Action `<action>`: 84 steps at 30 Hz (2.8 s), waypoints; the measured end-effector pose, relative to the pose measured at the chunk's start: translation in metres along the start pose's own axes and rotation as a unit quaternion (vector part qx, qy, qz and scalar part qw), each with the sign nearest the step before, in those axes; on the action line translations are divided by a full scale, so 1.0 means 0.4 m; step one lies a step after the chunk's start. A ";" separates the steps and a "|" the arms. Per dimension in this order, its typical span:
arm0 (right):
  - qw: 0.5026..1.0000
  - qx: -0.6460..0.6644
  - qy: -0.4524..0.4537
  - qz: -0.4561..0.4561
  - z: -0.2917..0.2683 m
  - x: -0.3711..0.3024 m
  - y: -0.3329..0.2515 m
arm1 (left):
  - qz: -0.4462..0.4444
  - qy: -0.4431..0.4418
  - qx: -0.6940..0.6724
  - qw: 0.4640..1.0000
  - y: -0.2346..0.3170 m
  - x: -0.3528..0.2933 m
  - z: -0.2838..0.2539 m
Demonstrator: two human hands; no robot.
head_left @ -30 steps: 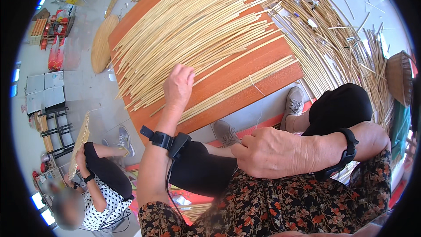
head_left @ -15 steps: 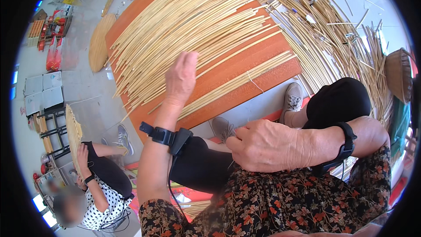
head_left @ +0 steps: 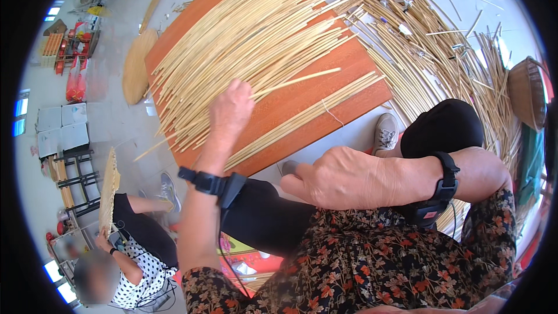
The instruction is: The person sits on the floor and ties bamboo sticks together using string and scissors. They cut the string, wrap it around the sticks, and secure the bundle, repeating the process with additional sticks.
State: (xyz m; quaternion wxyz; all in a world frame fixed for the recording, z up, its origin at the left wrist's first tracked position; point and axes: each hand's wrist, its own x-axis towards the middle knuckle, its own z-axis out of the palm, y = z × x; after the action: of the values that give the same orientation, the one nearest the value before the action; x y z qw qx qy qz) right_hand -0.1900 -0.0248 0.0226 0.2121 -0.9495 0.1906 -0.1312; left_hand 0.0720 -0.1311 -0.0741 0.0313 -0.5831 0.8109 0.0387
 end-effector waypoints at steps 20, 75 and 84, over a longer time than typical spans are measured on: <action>0.884 0.380 0.234 0.135 0.075 0.054 0.050 | -0.292 0.199 -0.738 0.575 -0.297 -0.111 -0.423; 0.514 0.647 0.448 0.341 0.040 -0.008 0.278 | 0.030 0.152 -0.496 0.855 0.099 -0.152 -0.228; 0.474 0.661 0.477 0.333 0.094 -0.080 0.366 | -0.101 0.049 -0.882 0.458 0.120 -0.146 -0.013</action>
State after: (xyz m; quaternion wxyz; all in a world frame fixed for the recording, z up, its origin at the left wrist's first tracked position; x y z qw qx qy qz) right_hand -0.2509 -0.1207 -0.0818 0.6811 -0.1835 0.4212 -0.5701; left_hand 0.0450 -0.0612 -0.0619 -0.5359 -0.3782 0.2800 0.7010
